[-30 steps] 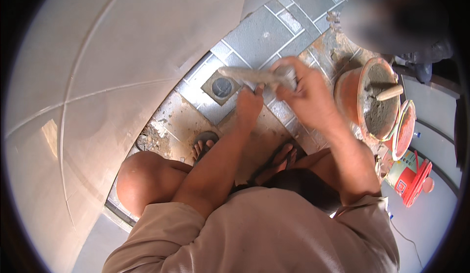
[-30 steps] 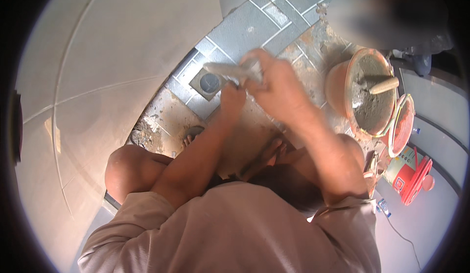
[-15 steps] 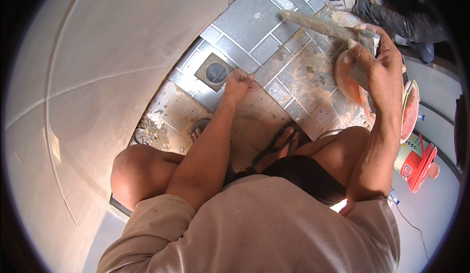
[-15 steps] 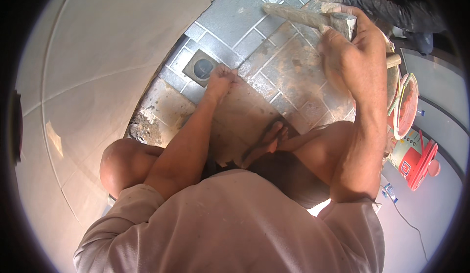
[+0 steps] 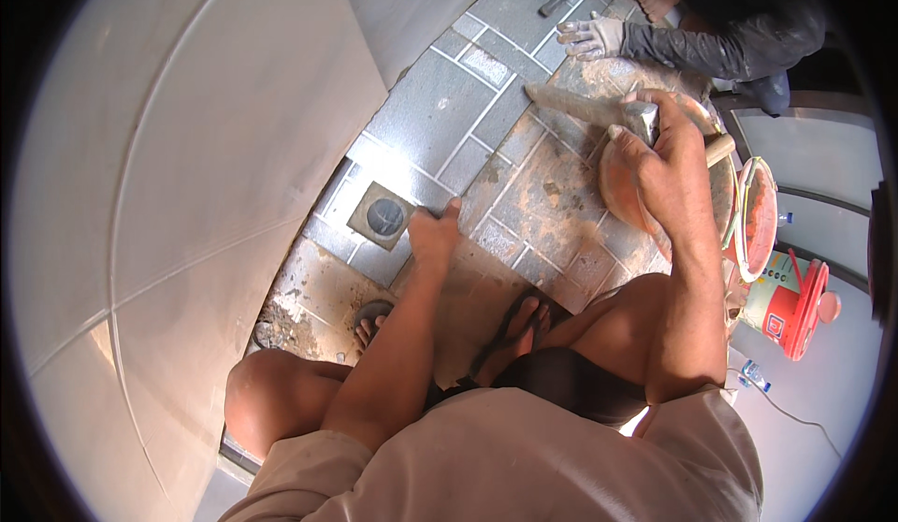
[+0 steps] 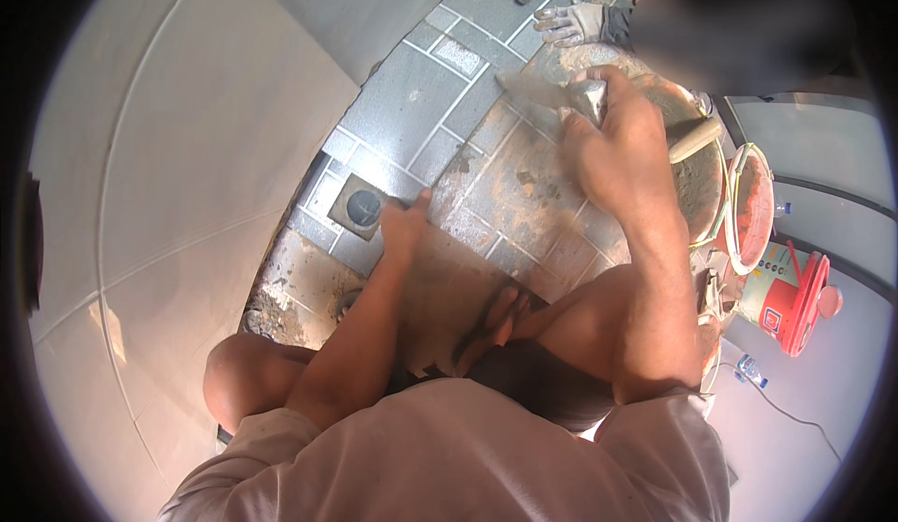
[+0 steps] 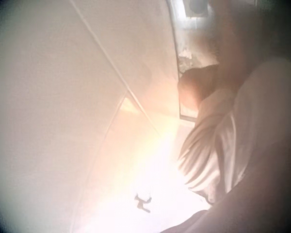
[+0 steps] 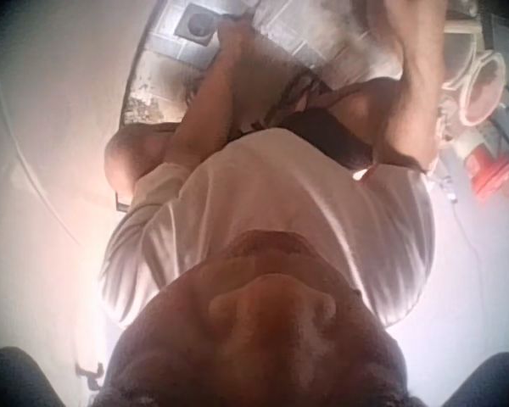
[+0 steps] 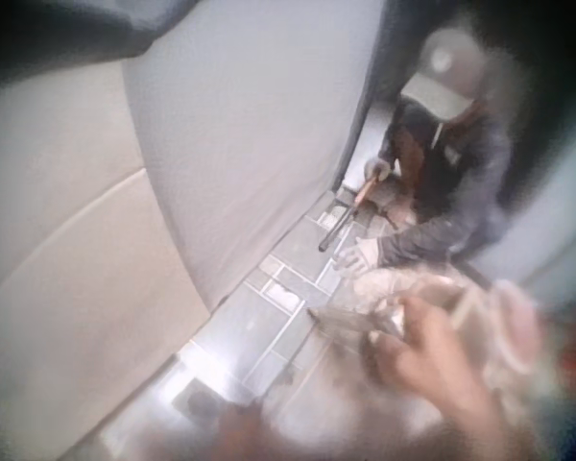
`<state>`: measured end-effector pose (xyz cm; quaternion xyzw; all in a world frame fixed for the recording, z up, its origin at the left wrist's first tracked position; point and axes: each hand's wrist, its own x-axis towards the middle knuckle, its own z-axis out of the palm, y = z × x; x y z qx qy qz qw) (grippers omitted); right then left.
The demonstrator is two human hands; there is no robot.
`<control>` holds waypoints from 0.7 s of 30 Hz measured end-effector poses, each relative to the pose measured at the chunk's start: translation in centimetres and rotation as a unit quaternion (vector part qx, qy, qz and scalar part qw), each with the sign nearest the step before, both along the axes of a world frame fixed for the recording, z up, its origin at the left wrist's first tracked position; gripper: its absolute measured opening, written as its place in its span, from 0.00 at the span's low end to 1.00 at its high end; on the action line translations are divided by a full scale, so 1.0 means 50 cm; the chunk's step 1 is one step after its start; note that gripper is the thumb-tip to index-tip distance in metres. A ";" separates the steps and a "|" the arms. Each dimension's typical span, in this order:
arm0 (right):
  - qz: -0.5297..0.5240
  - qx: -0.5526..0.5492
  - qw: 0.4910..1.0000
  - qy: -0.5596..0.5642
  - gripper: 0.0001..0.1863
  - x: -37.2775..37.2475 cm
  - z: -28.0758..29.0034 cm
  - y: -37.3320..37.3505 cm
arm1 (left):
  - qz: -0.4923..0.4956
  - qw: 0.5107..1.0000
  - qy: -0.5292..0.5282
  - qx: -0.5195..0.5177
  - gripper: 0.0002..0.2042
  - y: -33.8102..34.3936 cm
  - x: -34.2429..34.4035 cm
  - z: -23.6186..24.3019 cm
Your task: The person is kneeling on a tiled floor, using a trowel to spread cement and a rubber mallet to tap down tiles. They are working on a section of the floor near a wall, placing tiles and adjusting them to fit the pattern.
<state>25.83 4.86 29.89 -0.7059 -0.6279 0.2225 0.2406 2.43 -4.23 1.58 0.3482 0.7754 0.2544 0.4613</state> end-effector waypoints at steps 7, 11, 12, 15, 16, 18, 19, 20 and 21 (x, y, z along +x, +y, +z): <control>0.031 -0.067 0.996 -0.046 0.19 0.015 -0.007 0.007 | 0.036 0.999 -0.018 0.008 0.29 -0.006 0.006 -0.026; 0.058 -0.101 0.993 0.014 0.15 -0.012 0.004 0.005 | 0.036 0.998 -0.040 -0.038 0.29 0.000 0.000 -0.027; 0.086 -0.089 0.992 0.019 0.15 -0.017 -0.002 0.003 | 0.029 0.997 -0.046 -0.050 0.30 0.003 -0.005 -0.018; 0.139 -0.092 0.985 0.035 0.17 -0.031 -0.009 -0.008 | -0.037 0.990 -0.041 -0.128 0.32 0.030 -0.011 0.054; 0.143 -0.118 0.982 0.045 0.18 -0.035 -0.011 -0.009 | -0.059 0.973 -0.058 -0.216 0.33 0.058 -0.014 0.123; 0.176 -0.121 0.975 0.058 0.20 -0.035 -0.016 -0.012 | -0.108 0.955 -0.036 -0.273 0.32 0.092 -0.033 0.149; 0.201 -0.100 0.973 0.058 0.20 -0.029 -0.030 -0.016 | -0.140 0.959 0.003 -0.247 0.30 0.103 -0.039 0.136; 0.224 -0.080 0.969 0.059 0.21 -0.025 -0.039 -0.018 | -0.175 0.965 0.069 -0.182 0.29 0.121 -0.038 0.148; 0.235 -0.100 0.965 0.060 0.22 -0.021 -0.042 -0.020 | -0.208 0.962 0.133 -0.115 0.27 0.137 -0.031 0.158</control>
